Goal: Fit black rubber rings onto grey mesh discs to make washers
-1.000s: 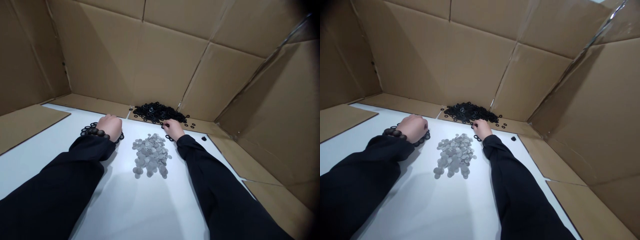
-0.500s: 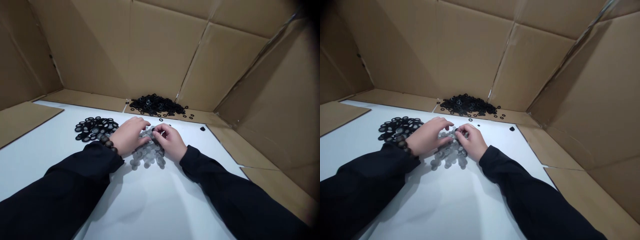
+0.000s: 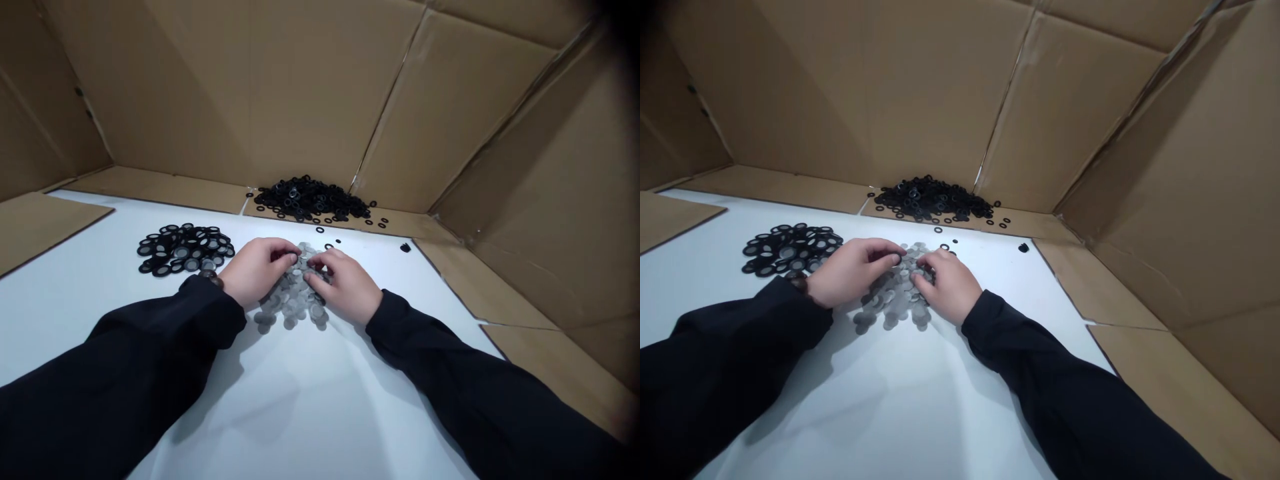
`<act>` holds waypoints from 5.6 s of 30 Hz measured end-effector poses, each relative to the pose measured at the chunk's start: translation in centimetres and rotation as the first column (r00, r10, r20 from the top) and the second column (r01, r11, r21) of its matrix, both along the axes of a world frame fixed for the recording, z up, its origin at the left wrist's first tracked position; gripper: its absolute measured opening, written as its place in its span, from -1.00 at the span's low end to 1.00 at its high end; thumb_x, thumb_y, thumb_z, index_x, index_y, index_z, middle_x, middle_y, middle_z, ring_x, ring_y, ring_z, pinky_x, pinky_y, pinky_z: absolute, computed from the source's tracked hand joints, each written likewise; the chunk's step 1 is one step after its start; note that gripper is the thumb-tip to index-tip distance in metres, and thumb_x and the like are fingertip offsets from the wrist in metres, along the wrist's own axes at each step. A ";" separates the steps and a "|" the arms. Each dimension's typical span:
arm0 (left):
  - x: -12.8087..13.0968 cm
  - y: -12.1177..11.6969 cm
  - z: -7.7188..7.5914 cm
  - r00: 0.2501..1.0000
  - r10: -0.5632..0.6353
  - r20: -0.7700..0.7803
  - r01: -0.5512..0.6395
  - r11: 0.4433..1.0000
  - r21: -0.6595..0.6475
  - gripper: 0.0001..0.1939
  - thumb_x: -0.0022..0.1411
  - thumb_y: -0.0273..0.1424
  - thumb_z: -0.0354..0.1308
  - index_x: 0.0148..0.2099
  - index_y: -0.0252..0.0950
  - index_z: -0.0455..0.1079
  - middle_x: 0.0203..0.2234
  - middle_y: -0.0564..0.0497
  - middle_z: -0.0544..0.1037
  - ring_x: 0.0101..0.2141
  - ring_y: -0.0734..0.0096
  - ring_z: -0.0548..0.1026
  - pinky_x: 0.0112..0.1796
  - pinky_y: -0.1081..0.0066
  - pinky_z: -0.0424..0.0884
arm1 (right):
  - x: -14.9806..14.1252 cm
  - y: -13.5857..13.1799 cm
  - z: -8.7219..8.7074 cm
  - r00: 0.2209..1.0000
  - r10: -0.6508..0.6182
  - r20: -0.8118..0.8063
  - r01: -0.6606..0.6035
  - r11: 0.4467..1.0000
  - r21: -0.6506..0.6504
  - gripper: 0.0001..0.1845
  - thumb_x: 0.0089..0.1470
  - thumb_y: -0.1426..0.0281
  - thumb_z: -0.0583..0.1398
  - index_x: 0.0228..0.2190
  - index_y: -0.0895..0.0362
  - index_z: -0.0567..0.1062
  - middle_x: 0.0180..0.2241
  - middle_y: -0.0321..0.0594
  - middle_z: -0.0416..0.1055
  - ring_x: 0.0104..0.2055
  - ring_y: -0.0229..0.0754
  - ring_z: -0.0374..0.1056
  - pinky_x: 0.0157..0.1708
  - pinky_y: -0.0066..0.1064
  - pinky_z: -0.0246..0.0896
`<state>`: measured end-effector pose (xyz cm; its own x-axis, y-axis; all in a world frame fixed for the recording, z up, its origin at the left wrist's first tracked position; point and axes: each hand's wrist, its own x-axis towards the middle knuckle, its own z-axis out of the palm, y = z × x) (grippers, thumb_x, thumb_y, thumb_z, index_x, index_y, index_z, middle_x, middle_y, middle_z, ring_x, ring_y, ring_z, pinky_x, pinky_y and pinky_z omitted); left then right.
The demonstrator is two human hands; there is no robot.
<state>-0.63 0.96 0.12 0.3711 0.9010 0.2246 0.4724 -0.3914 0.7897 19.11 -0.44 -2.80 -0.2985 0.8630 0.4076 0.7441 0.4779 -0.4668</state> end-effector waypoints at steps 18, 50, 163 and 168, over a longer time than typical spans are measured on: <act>0.6 0.2 -0.8 0.984 0.007 0.179 0.023 0.986 -0.168 -0.73 0.08 -0.29 0.26 -0.18 -0.32 0.47 -0.39 -0.01 0.57 -0.38 0.39 0.48 -0.35 0.41 0.38 | -1.8 -0.7 1.2 0.750 -0.139 -0.647 -0.109 0.938 -0.329 -0.80 -0.05 0.29 0.31 -0.40 0.17 0.51 -0.47 -0.26 0.45 -0.44 -0.28 0.33 -0.42 -0.42 0.24; 0.9 -0.5 0.1 0.981 -0.031 0.194 0.080 0.964 -0.255 -0.85 0.14 -0.33 0.14 -0.38 -0.31 0.38 -0.57 0.11 0.37 -0.55 0.54 0.28 -0.52 0.51 0.18 | -2.1 -1.0 1.1 0.793 -0.068 -0.605 -0.120 0.957 -0.265 -0.81 0.02 0.26 0.23 -0.46 0.12 0.41 -0.53 -0.35 0.29 -0.50 -0.30 0.17 -0.49 -0.44 0.11; 1.2 -1.0 1.0 0.986 -0.117 0.121 0.134 0.980 -0.146 -0.84 0.14 -0.34 0.10 -0.35 -0.33 0.42 -0.54 0.08 0.42 -0.50 0.47 0.33 -0.48 0.48 0.22 | -1.7 -1.1 0.5 0.858 0.012 -0.514 -0.142 0.966 -0.215 -0.88 0.16 0.31 0.09 -0.36 0.10 0.34 -0.46 -0.33 0.26 -0.44 -0.28 0.17 -0.43 -0.43 0.12; 1.1 -0.8 0.8 0.986 -0.097 0.134 0.112 0.987 -0.117 -0.84 0.15 -0.34 0.10 -0.34 -0.32 0.43 -0.50 0.06 0.45 -0.47 0.47 0.34 -0.46 0.48 0.24 | -1.5 -1.2 0.8 0.906 0.051 -0.420 -0.120 0.983 -0.138 -0.85 0.17 0.30 0.08 -0.35 0.11 0.38 -0.42 -0.29 0.33 -0.41 -0.26 0.22 -0.39 -0.41 0.13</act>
